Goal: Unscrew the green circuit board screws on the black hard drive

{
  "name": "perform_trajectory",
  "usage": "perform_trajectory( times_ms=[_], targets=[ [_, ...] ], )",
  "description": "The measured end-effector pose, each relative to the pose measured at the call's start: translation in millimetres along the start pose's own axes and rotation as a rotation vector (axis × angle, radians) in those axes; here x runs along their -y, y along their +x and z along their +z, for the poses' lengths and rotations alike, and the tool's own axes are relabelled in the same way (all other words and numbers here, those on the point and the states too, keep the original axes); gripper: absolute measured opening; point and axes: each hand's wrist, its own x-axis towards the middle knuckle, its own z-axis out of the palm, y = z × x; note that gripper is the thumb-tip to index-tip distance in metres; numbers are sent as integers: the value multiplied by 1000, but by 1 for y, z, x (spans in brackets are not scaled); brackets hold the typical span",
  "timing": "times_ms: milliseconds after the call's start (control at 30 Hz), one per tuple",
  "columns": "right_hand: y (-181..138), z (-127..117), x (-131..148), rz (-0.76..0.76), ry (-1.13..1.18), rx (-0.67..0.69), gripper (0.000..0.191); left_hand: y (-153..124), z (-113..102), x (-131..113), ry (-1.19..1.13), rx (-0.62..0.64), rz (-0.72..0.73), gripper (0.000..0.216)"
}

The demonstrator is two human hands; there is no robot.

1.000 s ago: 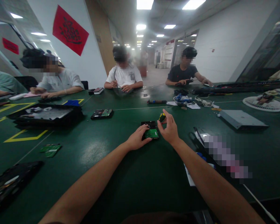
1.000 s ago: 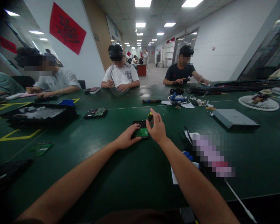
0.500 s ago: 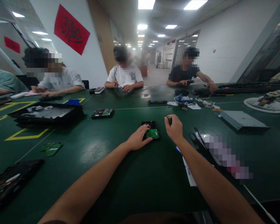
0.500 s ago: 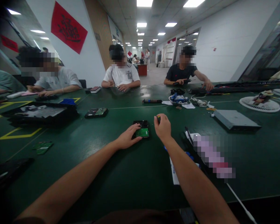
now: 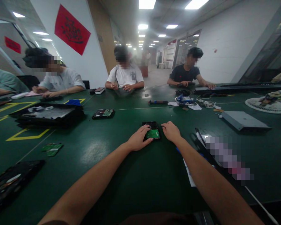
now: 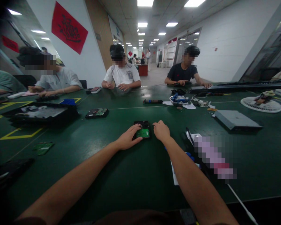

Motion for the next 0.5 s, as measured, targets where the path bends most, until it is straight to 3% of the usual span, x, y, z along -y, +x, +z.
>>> perform_trajectory(
  times_ms=[500],
  targets=[
    [-6,-7,11,-30,-59,2,26,-1,-2,-4,-31,-5,-26,70]
  ],
)
